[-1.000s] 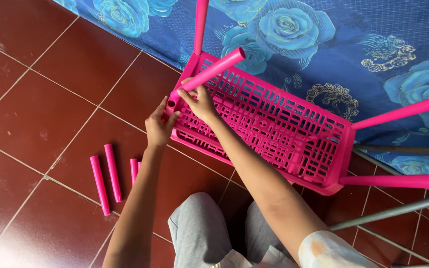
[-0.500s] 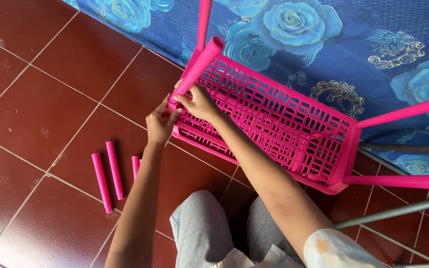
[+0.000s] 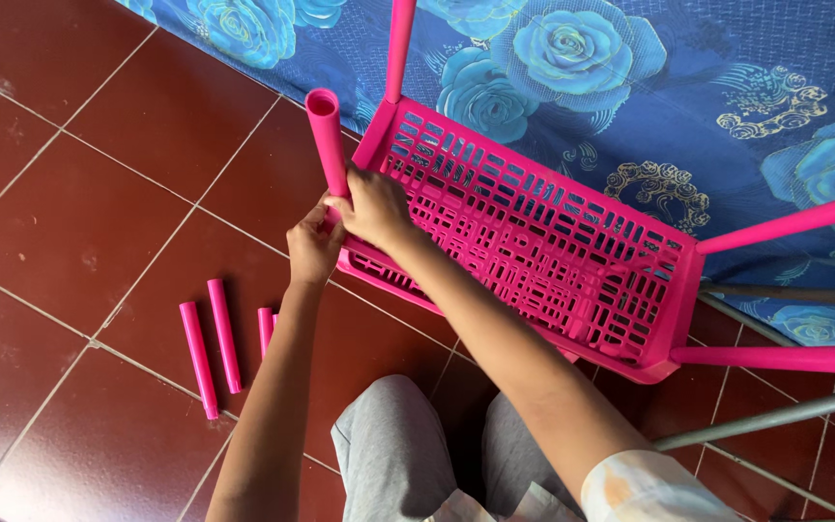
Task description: The person assembles pink plastic trays by inserting cylindrical pink legs into corner sockets. They stack multiple trays and insert legs one by one, then place the assembled units on a nearby chair.
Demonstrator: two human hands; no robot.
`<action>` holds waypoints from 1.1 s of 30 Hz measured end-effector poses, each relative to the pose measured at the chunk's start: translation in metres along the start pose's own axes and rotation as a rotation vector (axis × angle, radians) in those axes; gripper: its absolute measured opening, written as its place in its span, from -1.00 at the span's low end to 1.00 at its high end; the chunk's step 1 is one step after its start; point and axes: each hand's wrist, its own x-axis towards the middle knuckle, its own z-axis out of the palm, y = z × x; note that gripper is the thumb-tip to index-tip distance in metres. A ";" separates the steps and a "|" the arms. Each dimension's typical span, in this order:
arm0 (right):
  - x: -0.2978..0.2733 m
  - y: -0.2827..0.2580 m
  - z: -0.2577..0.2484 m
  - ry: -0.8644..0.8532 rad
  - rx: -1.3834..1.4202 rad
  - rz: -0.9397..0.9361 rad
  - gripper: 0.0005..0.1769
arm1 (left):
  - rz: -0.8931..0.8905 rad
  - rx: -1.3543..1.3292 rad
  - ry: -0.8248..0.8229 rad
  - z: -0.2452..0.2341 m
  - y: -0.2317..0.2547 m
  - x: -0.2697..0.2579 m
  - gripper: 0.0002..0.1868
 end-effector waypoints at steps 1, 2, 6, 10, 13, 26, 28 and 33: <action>-0.002 -0.003 0.003 0.054 0.007 0.015 -0.50 | 0.005 -0.022 0.007 0.001 -0.003 0.000 -0.75; -0.004 -0.006 0.007 0.065 -0.032 0.061 -0.55 | 0.008 -0.045 0.014 0.003 -0.005 0.001 -0.75; -0.011 -0.017 0.024 0.173 -0.139 0.157 -0.59 | 0.097 -0.147 0.052 0.007 -0.013 0.002 -0.79; -0.016 -0.021 0.032 0.241 -0.109 0.221 -0.59 | 0.111 -0.086 0.066 0.008 -0.015 0.002 -0.87; -0.017 -0.021 0.035 0.264 -0.142 0.229 -0.57 | 0.128 -0.086 0.087 0.009 -0.013 0.001 -0.82; -0.073 0.007 -0.033 0.099 0.361 0.187 -0.16 | 0.009 0.343 0.088 0.027 -0.006 -0.035 0.10; -0.102 0.002 -0.060 0.063 0.468 0.265 -0.21 | -0.023 0.352 0.095 0.034 0.009 -0.054 0.15; -0.173 -0.012 -0.145 0.086 0.473 0.279 -0.29 | 0.093 0.369 0.093 0.054 0.058 -0.110 0.18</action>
